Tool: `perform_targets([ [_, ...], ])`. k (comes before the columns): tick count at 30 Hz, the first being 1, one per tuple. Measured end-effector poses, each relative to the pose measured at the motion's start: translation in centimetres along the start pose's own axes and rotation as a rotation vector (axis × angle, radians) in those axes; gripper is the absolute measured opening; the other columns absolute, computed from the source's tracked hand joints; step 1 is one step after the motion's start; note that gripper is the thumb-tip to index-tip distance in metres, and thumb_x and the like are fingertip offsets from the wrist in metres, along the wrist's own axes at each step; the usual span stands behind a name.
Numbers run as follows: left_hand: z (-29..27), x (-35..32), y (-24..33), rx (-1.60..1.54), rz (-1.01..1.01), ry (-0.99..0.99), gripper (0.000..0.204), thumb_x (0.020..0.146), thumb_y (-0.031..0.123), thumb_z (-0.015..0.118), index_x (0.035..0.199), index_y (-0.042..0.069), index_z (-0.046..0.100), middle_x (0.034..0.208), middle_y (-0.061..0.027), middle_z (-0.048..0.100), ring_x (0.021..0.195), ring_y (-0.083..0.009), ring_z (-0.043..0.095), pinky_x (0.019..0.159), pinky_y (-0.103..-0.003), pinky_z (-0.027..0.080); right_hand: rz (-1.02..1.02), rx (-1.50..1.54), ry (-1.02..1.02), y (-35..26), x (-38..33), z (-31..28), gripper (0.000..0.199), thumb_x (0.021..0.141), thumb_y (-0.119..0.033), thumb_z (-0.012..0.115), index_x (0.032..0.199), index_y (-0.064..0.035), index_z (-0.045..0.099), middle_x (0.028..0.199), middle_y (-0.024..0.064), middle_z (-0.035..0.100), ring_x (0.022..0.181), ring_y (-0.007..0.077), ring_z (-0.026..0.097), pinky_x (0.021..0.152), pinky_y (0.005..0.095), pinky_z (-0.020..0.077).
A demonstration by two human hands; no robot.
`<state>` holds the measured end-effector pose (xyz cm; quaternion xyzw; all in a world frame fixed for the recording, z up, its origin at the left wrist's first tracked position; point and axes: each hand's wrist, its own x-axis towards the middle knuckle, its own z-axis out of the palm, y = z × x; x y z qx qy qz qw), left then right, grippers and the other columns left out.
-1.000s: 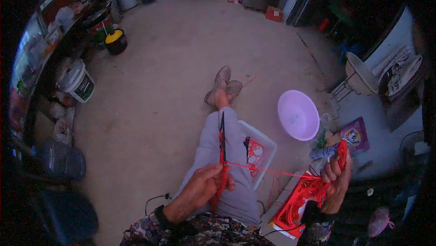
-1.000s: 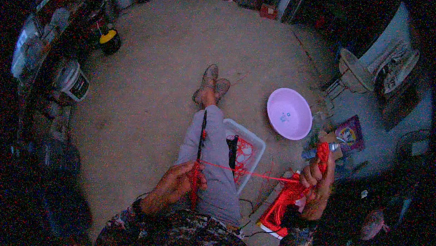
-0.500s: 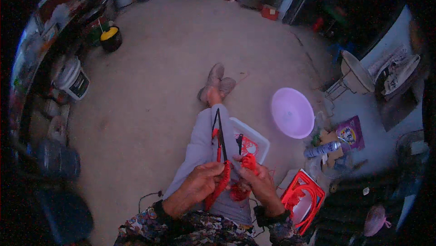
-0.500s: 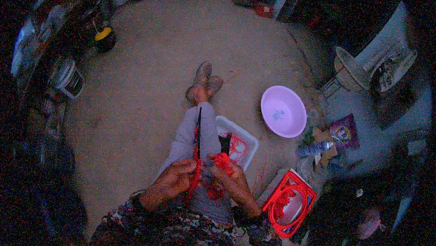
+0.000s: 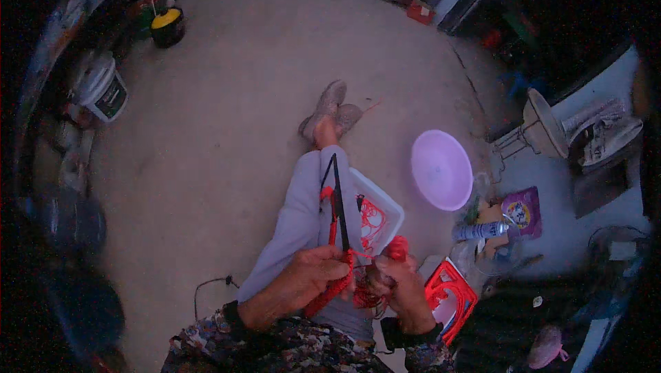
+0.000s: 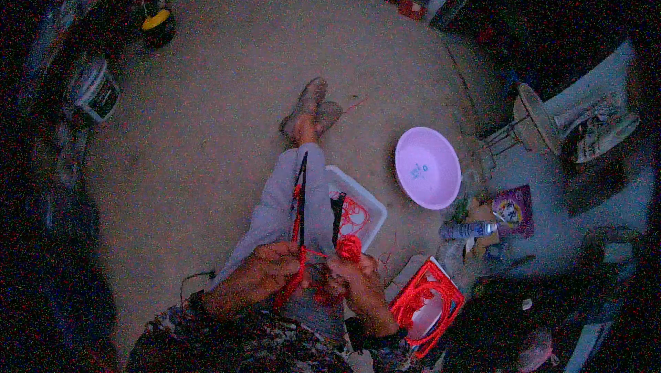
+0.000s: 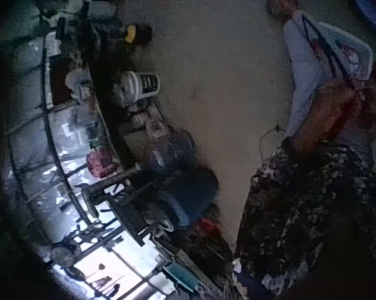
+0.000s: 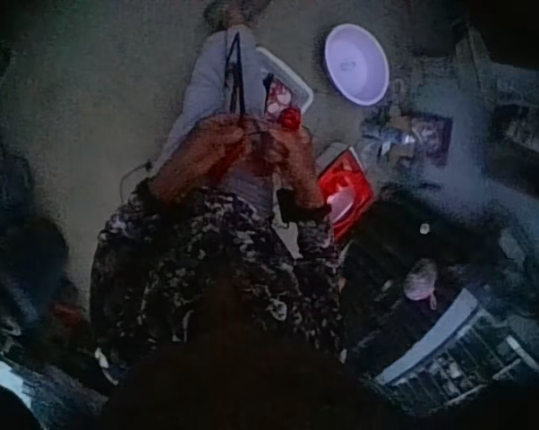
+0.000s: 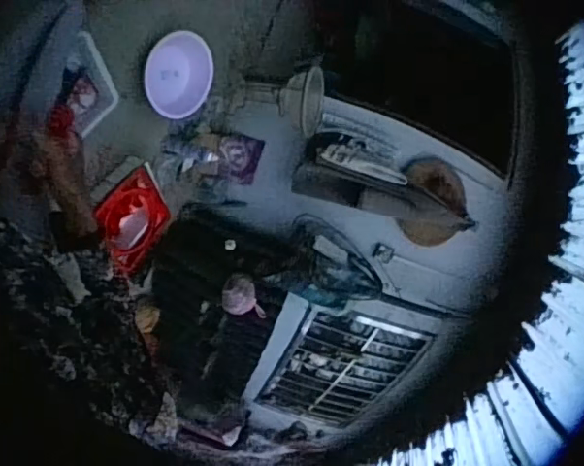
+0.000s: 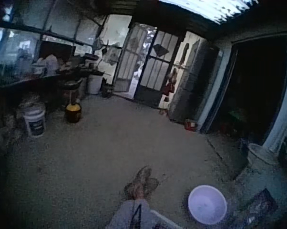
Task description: Wrapping red decorative string around a black triangular frame.
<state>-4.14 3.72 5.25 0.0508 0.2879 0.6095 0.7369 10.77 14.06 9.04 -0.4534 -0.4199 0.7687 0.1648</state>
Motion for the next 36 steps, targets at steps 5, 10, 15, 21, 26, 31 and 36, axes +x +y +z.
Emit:
perform_targets([
  [5,-0.1,0.0,0.3,-0.028,-0.054,-0.054,0.024,0.083,0.013,0.059,0.098,-0.002,0.049,0.080,-0.0098,0.057,0.070,-0.0184,0.058,0.056,-0.028,0.047,-0.214,0.028,-0.054,-1.7,-1.1,1.1,0.020,0.072,-0.011,0.054,0.060,-0.0088,0.038,0.046,-0.0002,0.031,0.037,0.0115,0.030,0.037,0.0259,0.0232],
  [10,-0.9,-0.1,-0.1,0.000,-0.014,-0.097,0.023,0.084,0.016,0.057,0.097,-0.001,0.049,0.078,-0.0096,0.057,0.068,-0.0179,0.057,0.056,-0.029,0.046,-0.209,0.059,-0.047,-1.1,-1.0,0.9,0.022,0.071,-0.012,0.054,0.058,-0.0094,0.037,0.046,0.0003,0.031,0.036,0.0119,0.030,0.037,0.0264,0.0228],
  [15,-1.5,0.4,-0.3,-0.088,-0.056,-0.125,0.024,0.089,0.023,0.049,0.094,0.000,0.052,0.076,-0.0096,0.057,0.066,-0.0188,0.057,0.057,-0.031,0.046,-0.179,0.066,-0.074,0.3,-0.3,-0.5,0.021,0.071,-0.012,0.054,0.060,-0.0097,0.036,0.046,0.0001,0.030,0.035,0.0120,0.030,0.037,0.0267,0.0239],
  [21,-1.4,1.1,-0.4,-0.150,-0.104,-0.117,0.028,0.090,0.029,0.045,0.089,0.002,0.055,0.071,-0.0092,0.057,0.063,-0.0196,0.055,0.054,-0.030,0.042,-0.205,-0.044,-0.033,1.2,-1.2,-0.6,0.017,0.072,-0.010,0.055,0.062,-0.0085,0.042,0.050,-0.0012,0.034,0.041,0.0097,0.034,0.039,0.0251,0.0257],
  [26,-2.5,1.0,-0.3,-0.042,-0.027,-0.080,0.036,0.091,0.035,0.036,0.090,0.004,0.054,0.063,-0.0081,0.054,0.053,-0.0188,0.050,0.051,-0.029,0.040,-0.171,-0.141,-0.067,1.7,-0.1,-0.4,0.013,0.074,-0.010,0.054,0.066,-0.0074,0.045,0.054,-0.0024,0.037,0.044,0.0082,0.035,0.042,0.0235,0.0252],
  [31,-4.3,0.8,-0.1,0.016,0.041,-0.095,0.034,0.091,0.036,0.037,0.088,0.005,0.052,0.060,-0.0078,0.053,0.051,-0.0184,0.049,0.049,-0.029,0.039,-0.149,-0.107,-0.073,1.9,0.9,0.7,0.015,0.077,-0.011,0.054,0.066,-0.0079,0.045,0.055,-0.0031,0.038,0.044,0.0067,0.034,0.042,0.0227,0.0246],
  [36,-3.5,-1.3,-1.0,0.079,0.079,-0.069,0.030,0.090,0.032,0.045,0.083,0.003,0.051,0.059,-0.0097,0.051,0.048,-0.0170,0.046,0.047,-0.027,0.035,-0.104,-0.121,-0.086,2.6,-0.1,0.5,0.016,0.078,-0.012,0.055,0.066,-0.0085,0.045,0.056,-0.0034,0.040,0.045,0.0058,0.034,0.042,0.0227,0.0248],
])
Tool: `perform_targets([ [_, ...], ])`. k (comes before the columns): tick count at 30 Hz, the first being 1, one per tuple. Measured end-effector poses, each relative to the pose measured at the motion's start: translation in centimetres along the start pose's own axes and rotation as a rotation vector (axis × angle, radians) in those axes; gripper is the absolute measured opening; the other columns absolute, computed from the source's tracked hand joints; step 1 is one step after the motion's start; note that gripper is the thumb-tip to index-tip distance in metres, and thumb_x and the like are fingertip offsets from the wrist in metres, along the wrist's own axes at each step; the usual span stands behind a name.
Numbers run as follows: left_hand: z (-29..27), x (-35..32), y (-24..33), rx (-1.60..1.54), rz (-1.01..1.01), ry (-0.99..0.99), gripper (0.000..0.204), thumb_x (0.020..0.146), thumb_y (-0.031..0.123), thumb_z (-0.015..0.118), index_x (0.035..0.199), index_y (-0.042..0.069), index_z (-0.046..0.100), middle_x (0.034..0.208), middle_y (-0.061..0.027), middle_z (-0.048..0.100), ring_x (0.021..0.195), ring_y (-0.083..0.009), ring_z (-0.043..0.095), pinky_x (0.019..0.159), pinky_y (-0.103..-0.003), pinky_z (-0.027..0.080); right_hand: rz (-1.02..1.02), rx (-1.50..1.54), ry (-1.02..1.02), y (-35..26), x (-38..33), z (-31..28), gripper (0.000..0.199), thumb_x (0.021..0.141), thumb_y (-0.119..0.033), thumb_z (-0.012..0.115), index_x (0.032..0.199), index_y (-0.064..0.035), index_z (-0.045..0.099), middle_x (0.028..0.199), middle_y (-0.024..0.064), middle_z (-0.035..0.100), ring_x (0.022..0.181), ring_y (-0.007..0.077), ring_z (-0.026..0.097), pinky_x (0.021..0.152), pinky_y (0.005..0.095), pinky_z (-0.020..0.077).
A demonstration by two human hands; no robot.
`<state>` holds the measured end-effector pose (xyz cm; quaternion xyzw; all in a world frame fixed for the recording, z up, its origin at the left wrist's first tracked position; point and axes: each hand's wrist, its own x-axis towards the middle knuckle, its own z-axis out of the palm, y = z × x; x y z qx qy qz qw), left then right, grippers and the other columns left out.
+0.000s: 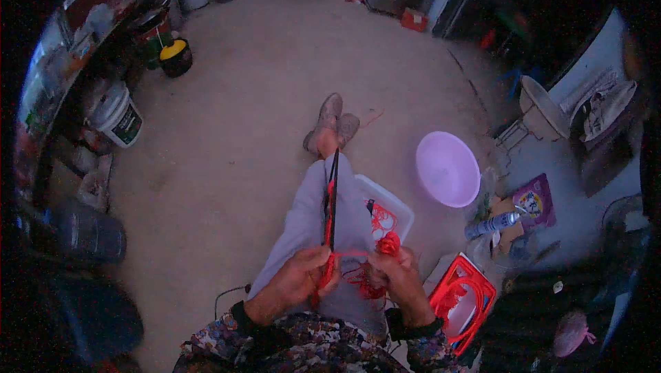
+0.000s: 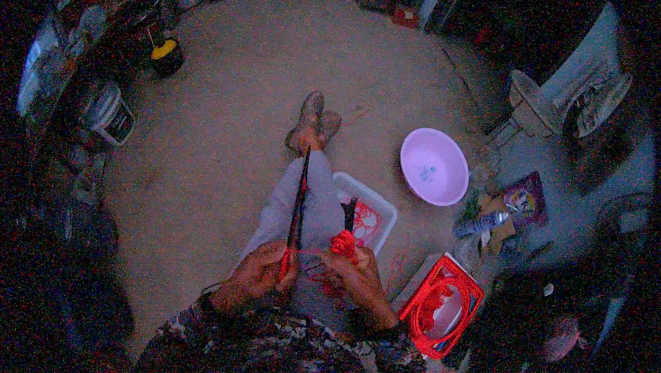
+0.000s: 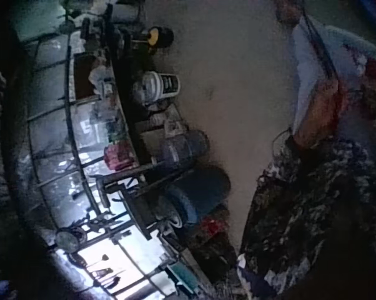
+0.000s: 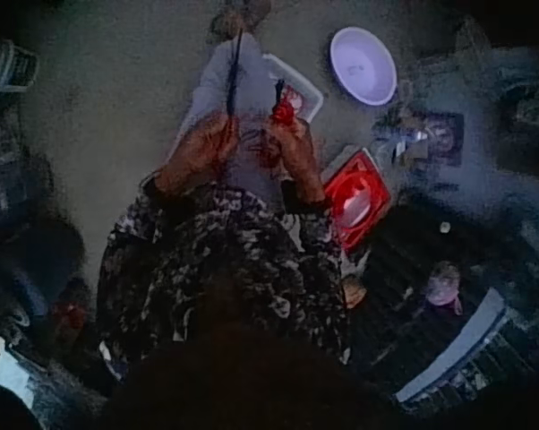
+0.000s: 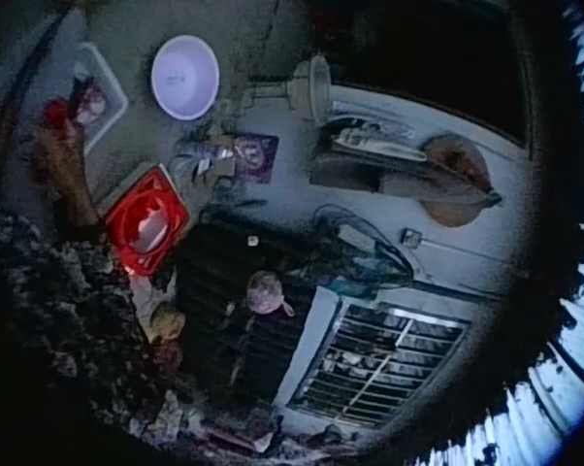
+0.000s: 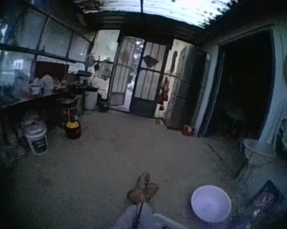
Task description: Wrapping red decorative string around a black triangular frame.
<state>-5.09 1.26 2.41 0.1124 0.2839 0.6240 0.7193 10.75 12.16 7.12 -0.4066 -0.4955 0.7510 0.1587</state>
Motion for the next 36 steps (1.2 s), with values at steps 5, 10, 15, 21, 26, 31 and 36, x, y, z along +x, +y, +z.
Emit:
perform_targets([
  [5,-0.3,-1.8,-1.2,0.034,0.002,-0.027,0.028,0.090,0.029,0.046,0.085,0.002,0.051,0.061,-0.0101,0.052,0.049,-0.0172,0.047,0.049,-0.027,0.038,-0.024,-0.152,0.023,0.3,-1.8,-0.4,0.017,0.077,-0.022,0.061,0.071,-0.0079,0.053,0.057,-0.0010,0.050,0.047,0.0084,0.045,0.042,0.0236,0.0334],
  [10,-2.1,-3.2,-3.2,0.048,-0.108,-0.064,0.028,0.090,0.029,0.045,0.089,0.002,0.051,0.070,-0.0109,0.054,0.061,-0.0182,0.053,0.057,-0.029,0.042,-0.020,-0.217,0.016,2.9,-2.5,-1.1,0.017,0.077,-0.023,0.062,0.074,-0.0071,0.055,0.058,-0.0010,0.051,0.048,0.0081,0.046,0.043,0.0237,0.0352],
  [15,-3.3,-3.6,-3.8,0.055,-0.165,-0.133,0.030,0.090,0.030,0.045,0.095,0.001,0.052,0.082,-0.0103,0.056,0.073,-0.0199,0.055,0.066,-0.031,0.044,0.012,-0.167,0.016,4.5,-2.5,-1.0,0.015,0.079,-0.015,0.059,0.071,-0.0051,0.051,0.055,-0.0024,0.044,0.048,0.0078,0.041,0.044,0.0239,0.0297],
  [21,-3.0,-4.0,-3.5,0.147,-0.191,-0.094,0.033,0.089,0.028,0.047,0.105,-0.001,0.051,0.088,-0.0087,0.057,0.081,-0.0177,0.055,0.074,-0.029,0.044,-0.022,-0.154,0.022,4.4,-2.4,-0.6,0.014,0.079,-0.013,0.059,0.071,-0.0048,0.050,0.056,-0.0027,0.044,0.047,0.0073,0.040,0.042,0.0243,0.0292],
  [26,-1.1,-4.5,-1.9,0.471,0.040,0.187,0.025,0.087,0.015,0.053,0.106,-0.001,0.052,0.092,-0.0062,0.058,0.087,-0.0133,0.054,0.078,-0.028,0.043,-0.022,-0.190,0.012,5.2,-1.8,-1.3,0.011,0.079,-0.011,0.060,0.074,-0.0053,0.052,0.058,-0.0032,0.046,0.049,0.0069,0.041,0.044,0.0238,0.0319],
  [31,0.2,-4.1,-0.4,1.011,0.338,0.200,0.021,0.079,0.007,0.061,0.099,0.003,0.057,0.084,-0.0043,0.054,0.078,-0.0142,0.052,0.071,-0.026,0.042,-0.044,-0.291,-0.025,4.4,-2.3,-1.9,0.015,0.077,-0.019,0.062,0.079,-0.0049,0.059,0.064,-0.0031,0.054,0.057,0.0072,0.047,0.051,0.0237,0.0374],
  [36,1.5,-2.9,-1.6,1.336,0.537,0.044,0.014,0.076,0.008,0.063,0.088,0.003,0.060,0.076,-0.0062,0.049,0.072,-0.0174,0.050,0.064,-0.029,0.041,-0.177,-0.331,-0.146,2.3,-2.4,-0.9,0.016,0.076,-0.016,0.061,0.083,-0.0025,0.060,0.071,-0.0009,0.059,0.065,0.0087,0.053,0.060,0.0236,0.0423],
])
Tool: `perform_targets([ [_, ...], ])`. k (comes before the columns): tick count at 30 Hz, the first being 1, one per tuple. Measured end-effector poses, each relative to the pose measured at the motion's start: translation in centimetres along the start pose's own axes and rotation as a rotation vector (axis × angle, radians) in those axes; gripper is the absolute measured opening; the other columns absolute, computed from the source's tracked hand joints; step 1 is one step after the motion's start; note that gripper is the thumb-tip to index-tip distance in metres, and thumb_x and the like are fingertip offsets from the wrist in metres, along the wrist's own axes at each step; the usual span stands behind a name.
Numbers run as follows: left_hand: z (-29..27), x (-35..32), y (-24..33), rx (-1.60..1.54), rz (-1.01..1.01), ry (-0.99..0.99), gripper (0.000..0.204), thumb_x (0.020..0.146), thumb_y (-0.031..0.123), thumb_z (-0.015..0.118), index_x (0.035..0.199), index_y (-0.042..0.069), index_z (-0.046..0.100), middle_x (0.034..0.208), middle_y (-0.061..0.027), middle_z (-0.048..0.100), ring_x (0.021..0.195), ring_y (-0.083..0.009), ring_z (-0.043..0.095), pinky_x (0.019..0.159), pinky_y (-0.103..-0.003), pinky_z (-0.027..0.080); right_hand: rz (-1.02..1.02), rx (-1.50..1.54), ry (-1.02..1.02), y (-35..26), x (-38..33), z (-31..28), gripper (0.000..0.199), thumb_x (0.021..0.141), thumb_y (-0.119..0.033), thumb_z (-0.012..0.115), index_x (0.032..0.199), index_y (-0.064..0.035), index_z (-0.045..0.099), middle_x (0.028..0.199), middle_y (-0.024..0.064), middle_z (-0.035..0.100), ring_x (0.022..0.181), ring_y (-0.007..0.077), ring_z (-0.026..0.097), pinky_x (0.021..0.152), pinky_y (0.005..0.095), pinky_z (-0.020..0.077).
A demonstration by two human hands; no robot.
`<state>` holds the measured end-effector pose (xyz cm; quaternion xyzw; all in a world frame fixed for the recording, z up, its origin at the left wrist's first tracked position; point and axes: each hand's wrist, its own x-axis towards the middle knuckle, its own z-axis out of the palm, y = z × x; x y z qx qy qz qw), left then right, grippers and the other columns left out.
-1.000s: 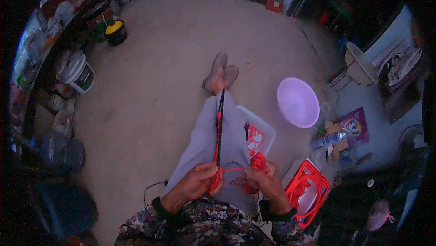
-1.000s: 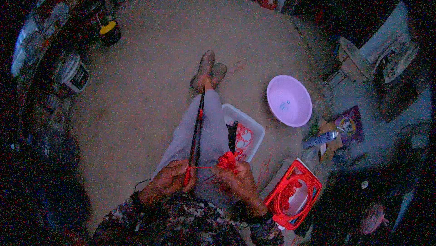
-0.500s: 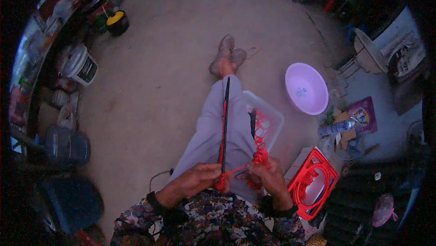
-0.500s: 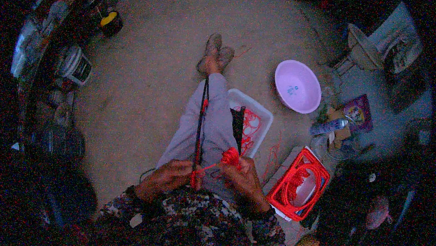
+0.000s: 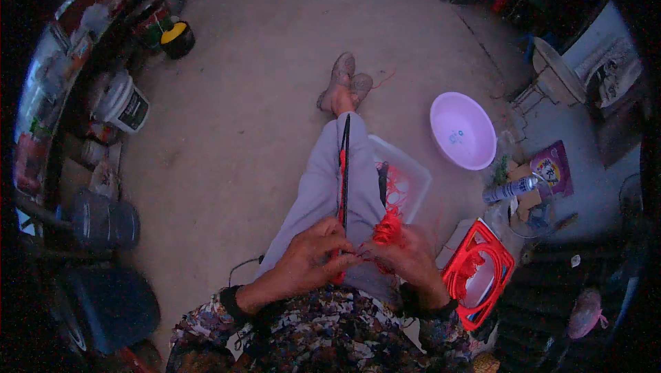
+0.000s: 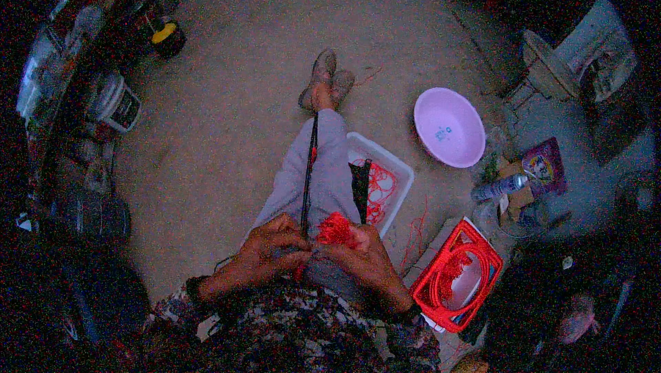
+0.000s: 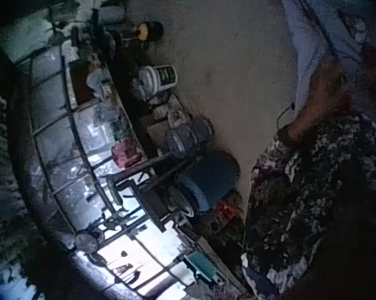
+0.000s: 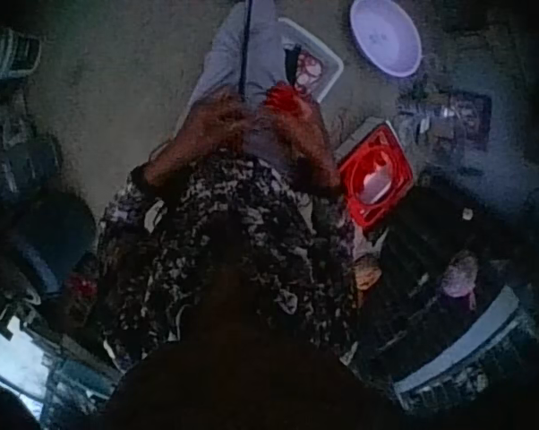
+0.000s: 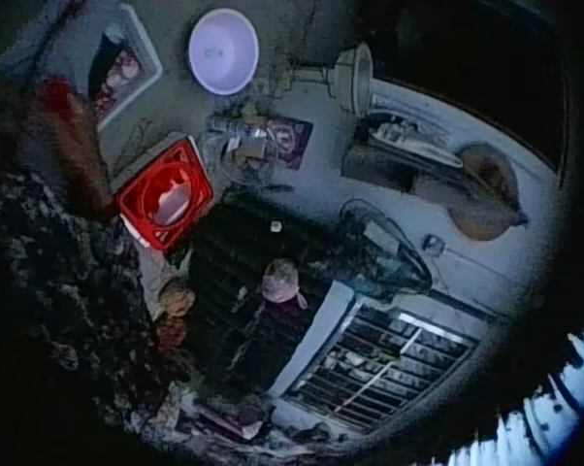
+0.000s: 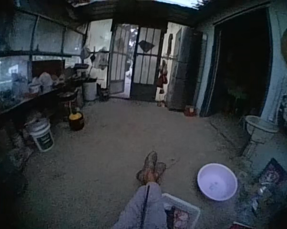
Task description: Wrapping red decorative string around a black triangular frame.
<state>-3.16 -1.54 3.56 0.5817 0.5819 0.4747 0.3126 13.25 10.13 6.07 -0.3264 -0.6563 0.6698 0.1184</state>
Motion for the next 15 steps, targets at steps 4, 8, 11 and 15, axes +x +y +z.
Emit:
perform_targets([
  [4,-0.2,-0.5,-0.4,-0.015,-0.030,-0.034,0.009,0.077,0.009,0.062,0.082,0.002,0.060,0.077,-0.0060,0.050,0.074,-0.0173,0.051,0.064,-0.029,0.041,-0.014,-0.050,-0.019,-0.5,-0.1,0.2,0.016,0.077,-0.016,0.062,0.084,-0.0026,0.060,0.073,-0.0011,0.060,0.067,0.0083,0.054,0.062,0.0236,0.0433],
  [8,0.0,-2.1,-1.5,-0.419,-0.278,0.040,0.009,0.081,0.009,0.059,0.084,0.000,0.059,0.080,-0.0038,0.053,0.076,-0.0146,0.053,0.068,-0.027,0.043,0.148,0.004,0.073,1.0,-1.0,0.7,0.014,0.077,-0.019,0.062,0.080,-0.0056,0.060,0.069,-0.0022,0.058,0.064,0.0068,0.052,0.057,0.0220,0.0409],
  [11,0.8,-2.8,-2.0,-0.850,-0.630,0.197,0.012,0.082,0.009,0.058,0.089,-0.001,0.057,0.080,-0.0031,0.055,0.075,-0.0127,0.055,0.071,-0.026,0.044,0.137,0.036,0.096,1.2,-2.3,1.1,0.012,0.077,-0.019,0.063,0.076,-0.0077,0.059,0.064,-0.0023,0.055,0.057,0.0063,0.049,0.051,0.0215,0.0374],
  [15,1.3,-2.0,-1.4,-0.985,-0.694,-0.063,0.018,0.083,0.014,0.057,0.094,0.000,0.055,0.080,-0.0049,0.057,0.073,-0.0136,0.057,0.070,-0.025,0.046,0.103,0.247,0.243,2.3,-3.4,0.5,0.015,0.076,-0.020,0.062,0.070,-0.0083,0.055,0.058,-0.0020,0.050,0.047,0.0073,0.044,0.044,0.0229,0.0333],
])
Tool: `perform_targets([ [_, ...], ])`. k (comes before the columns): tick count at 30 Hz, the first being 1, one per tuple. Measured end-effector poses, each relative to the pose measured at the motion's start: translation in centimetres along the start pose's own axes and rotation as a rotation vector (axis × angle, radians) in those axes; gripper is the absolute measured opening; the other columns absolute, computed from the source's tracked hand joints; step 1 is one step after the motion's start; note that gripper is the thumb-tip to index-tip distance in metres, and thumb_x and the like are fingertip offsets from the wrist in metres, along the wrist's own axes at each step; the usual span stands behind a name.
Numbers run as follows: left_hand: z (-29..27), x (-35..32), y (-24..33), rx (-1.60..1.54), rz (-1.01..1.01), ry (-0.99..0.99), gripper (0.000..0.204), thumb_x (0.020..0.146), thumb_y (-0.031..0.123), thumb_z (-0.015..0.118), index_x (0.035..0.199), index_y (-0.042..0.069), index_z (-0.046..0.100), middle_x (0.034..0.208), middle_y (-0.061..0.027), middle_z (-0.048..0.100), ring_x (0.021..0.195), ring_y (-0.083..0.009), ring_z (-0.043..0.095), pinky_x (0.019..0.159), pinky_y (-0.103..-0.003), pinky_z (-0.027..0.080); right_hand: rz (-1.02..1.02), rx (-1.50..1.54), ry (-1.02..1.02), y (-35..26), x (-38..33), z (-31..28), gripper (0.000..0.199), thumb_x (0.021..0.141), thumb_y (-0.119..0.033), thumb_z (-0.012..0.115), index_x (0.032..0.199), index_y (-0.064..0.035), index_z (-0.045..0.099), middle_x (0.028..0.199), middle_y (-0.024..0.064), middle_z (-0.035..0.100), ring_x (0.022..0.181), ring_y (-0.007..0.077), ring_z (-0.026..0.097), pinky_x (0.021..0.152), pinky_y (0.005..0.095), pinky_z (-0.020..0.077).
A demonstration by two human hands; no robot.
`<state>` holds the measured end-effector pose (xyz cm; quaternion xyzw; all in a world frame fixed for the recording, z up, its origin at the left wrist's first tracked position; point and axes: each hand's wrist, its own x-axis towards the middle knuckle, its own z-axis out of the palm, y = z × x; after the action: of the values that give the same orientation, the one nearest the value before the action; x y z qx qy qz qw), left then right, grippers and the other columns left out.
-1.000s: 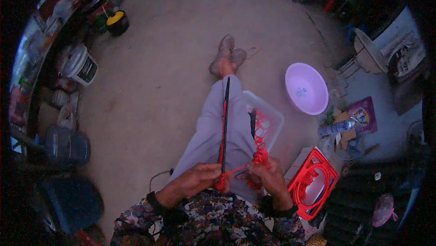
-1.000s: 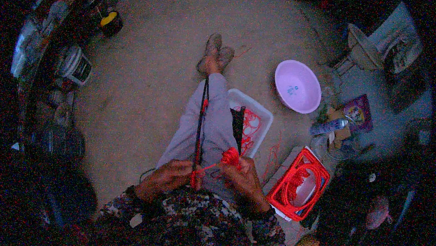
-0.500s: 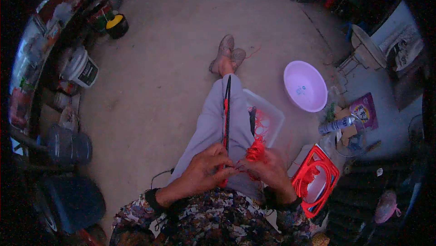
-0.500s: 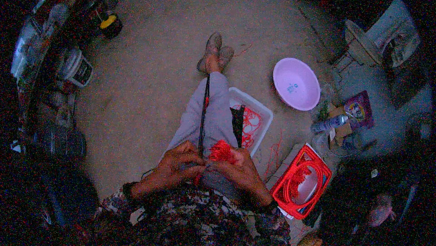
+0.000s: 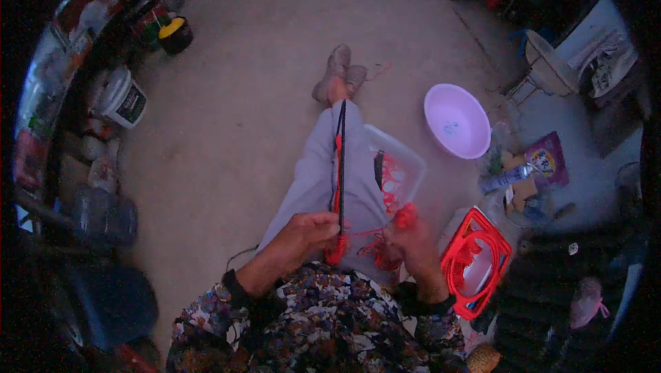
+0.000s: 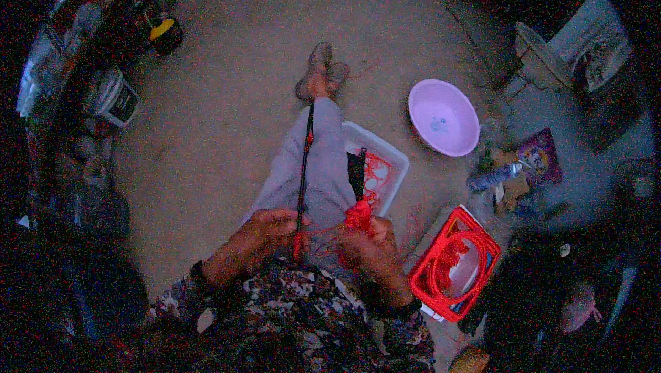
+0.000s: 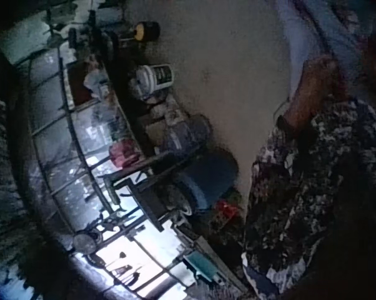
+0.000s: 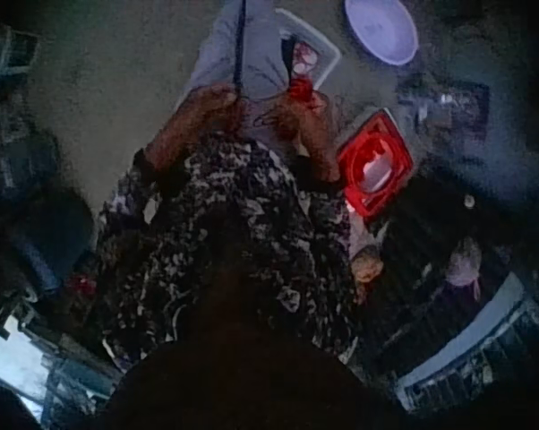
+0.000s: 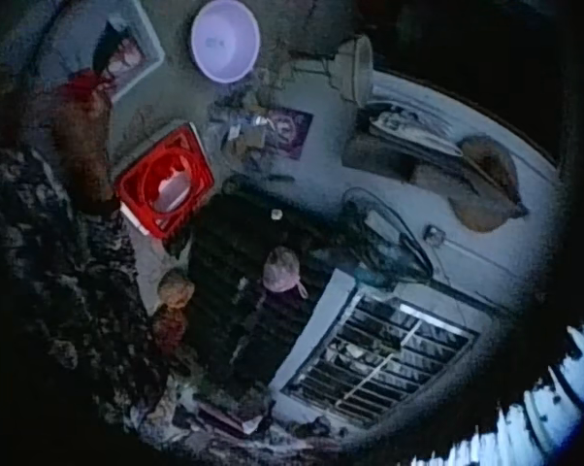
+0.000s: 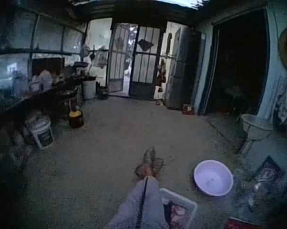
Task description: Wrapping red decorative string around a black triangular frame.
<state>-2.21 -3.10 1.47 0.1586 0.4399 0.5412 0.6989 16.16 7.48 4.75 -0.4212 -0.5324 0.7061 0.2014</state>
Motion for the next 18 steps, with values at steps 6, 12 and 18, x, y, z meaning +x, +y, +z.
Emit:
perform_targets([
  [6,2.0,3.3,3.5,-0.020,-0.100,-0.109,0.017,0.082,0.015,0.059,0.092,0.001,0.057,0.082,-0.0057,0.060,0.074,-0.0148,0.058,0.070,-0.027,0.047,-0.009,0.525,0.133,-1.6,1.3,-2.3,0.020,0.077,-0.022,0.059,0.067,-0.0091,0.048,0.054,-0.0018,0.046,0.042,0.0088,0.040,0.041,0.0238,0.0331],
  [12,6.0,5.1,4.0,-0.111,-0.156,-0.142,0.019,0.080,0.016,0.062,0.091,0.002,0.056,0.080,-0.0051,0.059,0.070,-0.0140,0.058,0.067,-0.028,0.048,-0.222,-0.219,0.350,-2.6,2.6,-5.6,0.026,0.079,-0.028,0.058,0.093,-0.0052,0.059,0.061,-0.0022,0.048,0.047,0.0078,0.043,0.042,0.0240,0.0378],
  [18,5.9,5.3,3.8,-0.136,-0.183,-0.145,0.018,0.082,0.017,0.060,0.092,0.003,0.055,0.080,-0.0035,0.059,0.071,-0.0140,0.058,0.065,-0.027,0.049,0.049,-0.432,0.097,-10.5,4.0,-1.5,0.029,0.081,-0.030,0.060,0.096,-0.0059,0.061,0.071,-0.0004,0.057,0.061,0.0083,0.048,0.058,0.0255,0.0419],
])
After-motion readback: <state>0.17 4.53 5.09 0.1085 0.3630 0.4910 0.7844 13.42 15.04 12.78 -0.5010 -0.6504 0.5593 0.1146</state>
